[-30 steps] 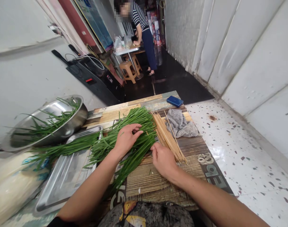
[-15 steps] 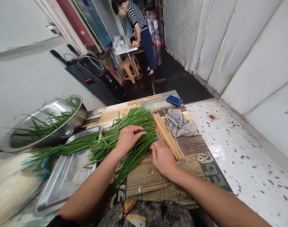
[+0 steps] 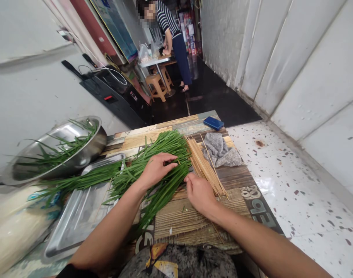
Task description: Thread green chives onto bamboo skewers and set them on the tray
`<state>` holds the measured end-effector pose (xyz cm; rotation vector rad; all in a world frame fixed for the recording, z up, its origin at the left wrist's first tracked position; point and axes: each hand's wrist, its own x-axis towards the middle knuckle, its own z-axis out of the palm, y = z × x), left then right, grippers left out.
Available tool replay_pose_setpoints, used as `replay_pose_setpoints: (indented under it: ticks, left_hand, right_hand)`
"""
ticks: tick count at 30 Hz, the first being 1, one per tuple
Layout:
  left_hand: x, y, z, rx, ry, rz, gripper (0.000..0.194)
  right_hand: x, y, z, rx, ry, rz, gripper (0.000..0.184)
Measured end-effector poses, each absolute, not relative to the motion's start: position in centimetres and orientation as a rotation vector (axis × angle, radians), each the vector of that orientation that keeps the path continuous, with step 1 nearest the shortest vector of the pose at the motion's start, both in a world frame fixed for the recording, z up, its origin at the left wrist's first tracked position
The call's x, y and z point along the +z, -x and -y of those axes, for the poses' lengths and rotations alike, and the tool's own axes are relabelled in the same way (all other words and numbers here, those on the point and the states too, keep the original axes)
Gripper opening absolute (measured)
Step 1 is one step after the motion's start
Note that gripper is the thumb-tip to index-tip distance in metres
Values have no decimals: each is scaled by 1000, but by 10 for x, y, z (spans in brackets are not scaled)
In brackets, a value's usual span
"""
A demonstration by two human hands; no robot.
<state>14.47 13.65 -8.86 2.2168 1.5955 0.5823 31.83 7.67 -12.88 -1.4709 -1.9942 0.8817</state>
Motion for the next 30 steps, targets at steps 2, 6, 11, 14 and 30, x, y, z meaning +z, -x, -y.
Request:
replay_pose_setpoints:
  ticks: [2, 6, 11, 14, 30]
  left_hand:
    - [-88, -142, -136, 587, -2236, -1547, 24]
    - [-89, -141, -134, 610, -2179, -1598, 24]
    - [-91, -145, -133, 681, -2063, -1707, 16]
    - [-91, -145, -132, 716, -2100, -1689, 15]
    - [-73, -135, -127, 1091, -1913, -1801, 18]
  right_hand:
    - [-128, -318, -77, 887, 1478, 1987, 27]
    - [-129, -318, -77, 886, 1485, 1989, 27]
    - [-129, -319, -77, 867, 1486, 1997, 27]
    - [-130, -318, -77, 870, 1486, 1991, 27]
    - [-130, -318, -76, 856, 1524, 1974, 28]
